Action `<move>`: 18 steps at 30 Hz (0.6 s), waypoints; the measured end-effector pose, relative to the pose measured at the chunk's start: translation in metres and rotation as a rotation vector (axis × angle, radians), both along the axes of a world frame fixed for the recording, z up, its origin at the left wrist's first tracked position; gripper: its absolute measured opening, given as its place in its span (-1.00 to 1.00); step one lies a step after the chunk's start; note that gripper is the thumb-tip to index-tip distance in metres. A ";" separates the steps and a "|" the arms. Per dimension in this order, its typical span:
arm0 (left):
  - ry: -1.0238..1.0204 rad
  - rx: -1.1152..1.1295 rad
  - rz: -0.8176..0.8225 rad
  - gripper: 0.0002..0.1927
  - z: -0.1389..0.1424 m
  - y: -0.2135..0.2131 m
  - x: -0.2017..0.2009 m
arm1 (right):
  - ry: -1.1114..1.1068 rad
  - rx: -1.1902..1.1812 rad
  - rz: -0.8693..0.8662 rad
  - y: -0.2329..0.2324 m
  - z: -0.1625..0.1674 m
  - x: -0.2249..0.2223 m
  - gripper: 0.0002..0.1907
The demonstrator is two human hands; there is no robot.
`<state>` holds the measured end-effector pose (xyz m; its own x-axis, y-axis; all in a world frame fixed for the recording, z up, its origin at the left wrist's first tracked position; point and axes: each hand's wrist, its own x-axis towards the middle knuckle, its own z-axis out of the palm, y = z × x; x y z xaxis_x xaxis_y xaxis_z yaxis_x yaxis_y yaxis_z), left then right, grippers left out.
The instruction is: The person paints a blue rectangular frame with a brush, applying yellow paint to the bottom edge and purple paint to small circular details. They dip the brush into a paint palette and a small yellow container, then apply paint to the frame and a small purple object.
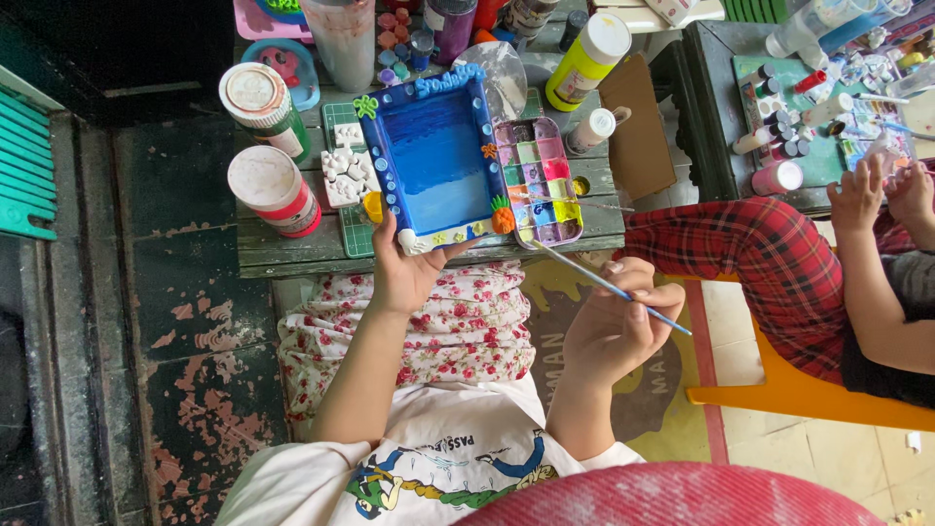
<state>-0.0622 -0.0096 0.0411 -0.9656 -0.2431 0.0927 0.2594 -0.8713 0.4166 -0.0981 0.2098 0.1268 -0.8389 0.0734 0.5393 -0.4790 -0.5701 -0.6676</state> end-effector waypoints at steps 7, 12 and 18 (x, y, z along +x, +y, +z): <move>0.135 0.191 -0.115 -0.12 0.013 0.005 -0.004 | -0.138 -0.196 0.130 0.013 -0.008 -0.008 -0.91; 0.207 0.188 -0.120 -0.15 0.018 0.011 -0.009 | -0.153 -0.176 0.143 0.014 -0.012 -0.009 -0.91; 0.096 0.157 -0.013 -0.17 -0.009 0.010 -0.024 | -0.204 -0.205 0.070 -0.001 -0.009 -0.047 -0.92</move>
